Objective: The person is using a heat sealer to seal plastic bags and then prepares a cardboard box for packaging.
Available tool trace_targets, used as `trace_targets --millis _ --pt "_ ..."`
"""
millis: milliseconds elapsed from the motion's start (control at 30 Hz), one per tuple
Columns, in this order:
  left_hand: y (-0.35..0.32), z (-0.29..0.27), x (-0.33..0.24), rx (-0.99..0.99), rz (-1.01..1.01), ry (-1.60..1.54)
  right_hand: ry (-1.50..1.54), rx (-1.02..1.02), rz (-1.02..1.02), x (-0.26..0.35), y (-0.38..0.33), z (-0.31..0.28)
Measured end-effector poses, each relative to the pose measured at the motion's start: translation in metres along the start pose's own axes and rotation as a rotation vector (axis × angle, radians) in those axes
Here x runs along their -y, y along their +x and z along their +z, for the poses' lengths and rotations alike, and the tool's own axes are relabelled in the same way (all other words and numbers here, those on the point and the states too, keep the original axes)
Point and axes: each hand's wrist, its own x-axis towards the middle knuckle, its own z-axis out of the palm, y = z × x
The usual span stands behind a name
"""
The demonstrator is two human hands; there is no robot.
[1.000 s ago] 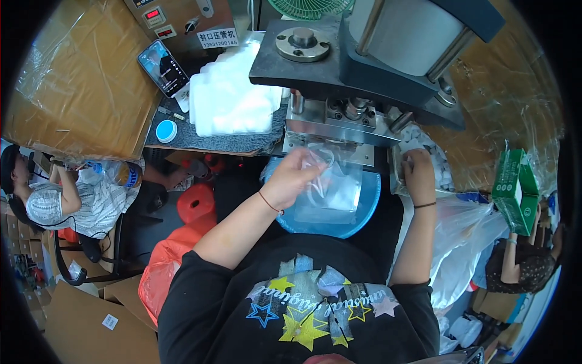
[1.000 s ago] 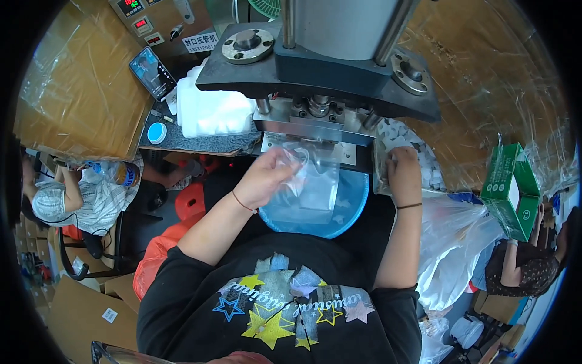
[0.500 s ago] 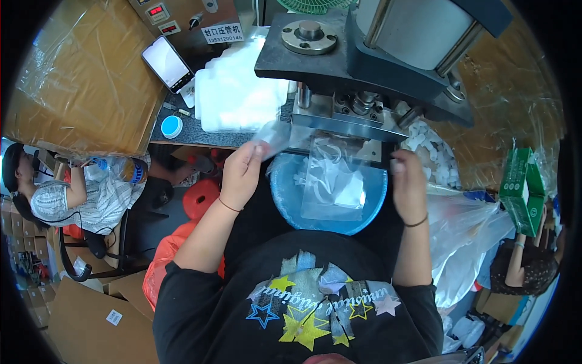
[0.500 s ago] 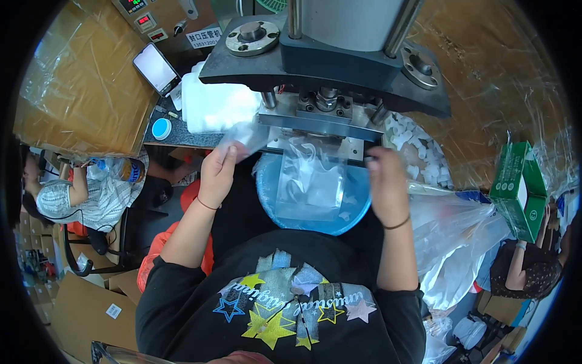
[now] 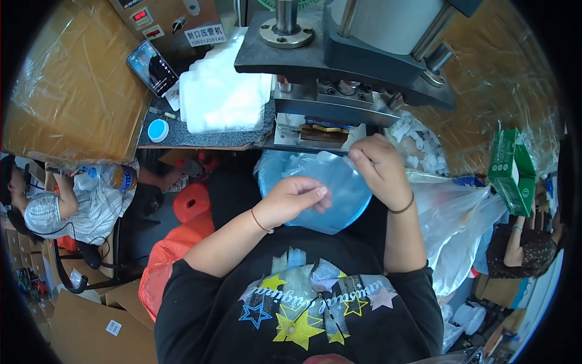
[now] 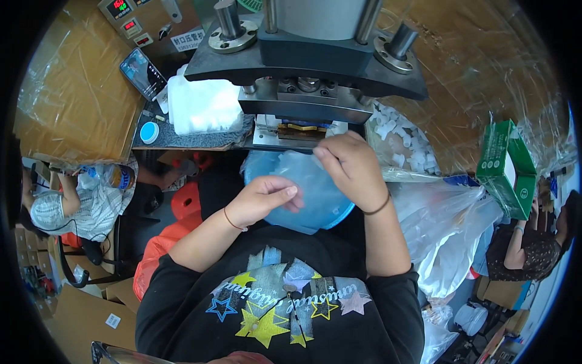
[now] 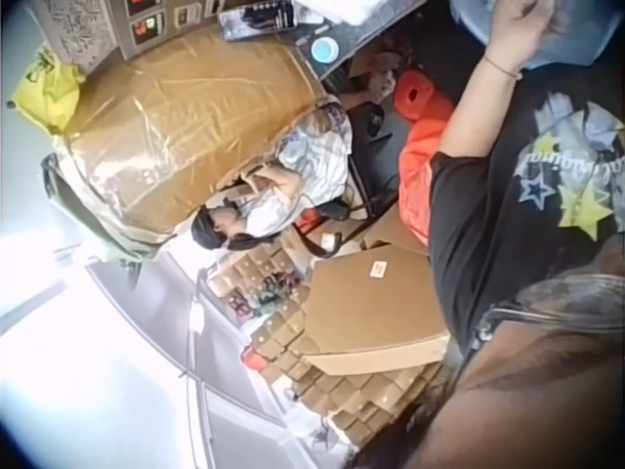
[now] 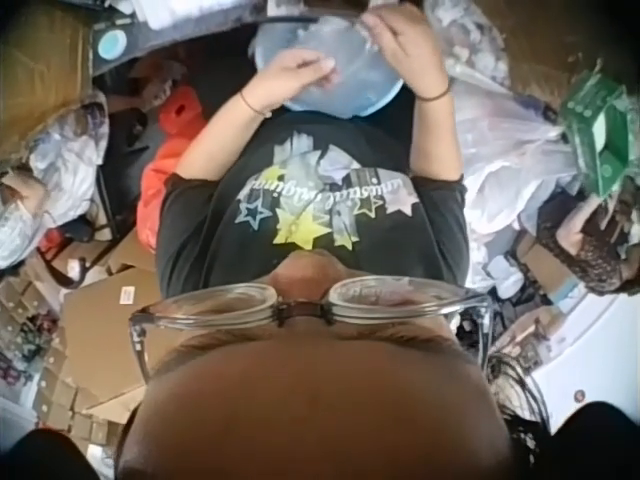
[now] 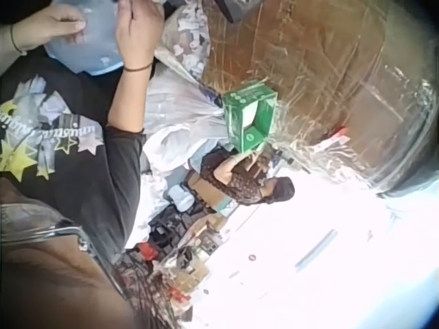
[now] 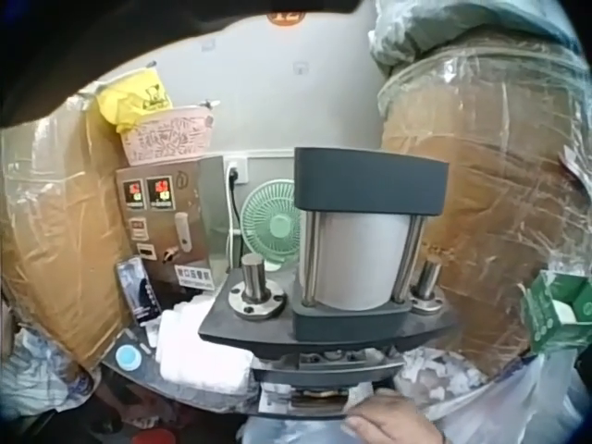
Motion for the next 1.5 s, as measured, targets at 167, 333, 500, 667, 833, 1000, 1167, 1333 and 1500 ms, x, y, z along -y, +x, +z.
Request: trace_targets --millis 167,333,500,667,833,1000,1167,1333,1500 --pt "0.004 0.012 0.005 0.092 -0.163 -0.177 -0.012 0.118 0.025 -0.011 -0.016 -0.019" --pt "0.023 -0.013 0.008 -0.061 -0.191 -0.259 -0.757 0.020 0.480 -0.064 -0.053 -0.060" --pt "0.042 -0.036 -0.008 -0.117 -0.103 -0.299 -0.446 0.259 0.359 -0.076 -0.059 -0.066" --pt "0.040 -0.039 0.002 -0.317 0.085 -0.146 -0.152 0.299 0.346 -0.077 -0.065 -0.079" --pt "0.010 -0.107 -0.049 -1.069 0.585 1.596 -0.151 0.199 0.379 -0.082 -0.077 -0.087" --pt "-0.018 -0.126 -0.014 -0.656 0.585 1.741 -0.393 -0.214 0.326 -0.063 -0.068 -0.062" --pt "-0.030 -0.088 -0.025 -0.716 0.437 0.679 -0.141 -0.014 0.141 -0.015 -0.038 -0.004" --pt "-0.017 -0.042 -0.022 -0.411 0.266 0.479 0.091 -0.033 0.065 0.018 -0.005 0.015" --pt "-0.008 -0.011 -0.011 -0.195 0.143 0.309 -0.012 -0.102 -0.113 0.013 0.009 0.017"
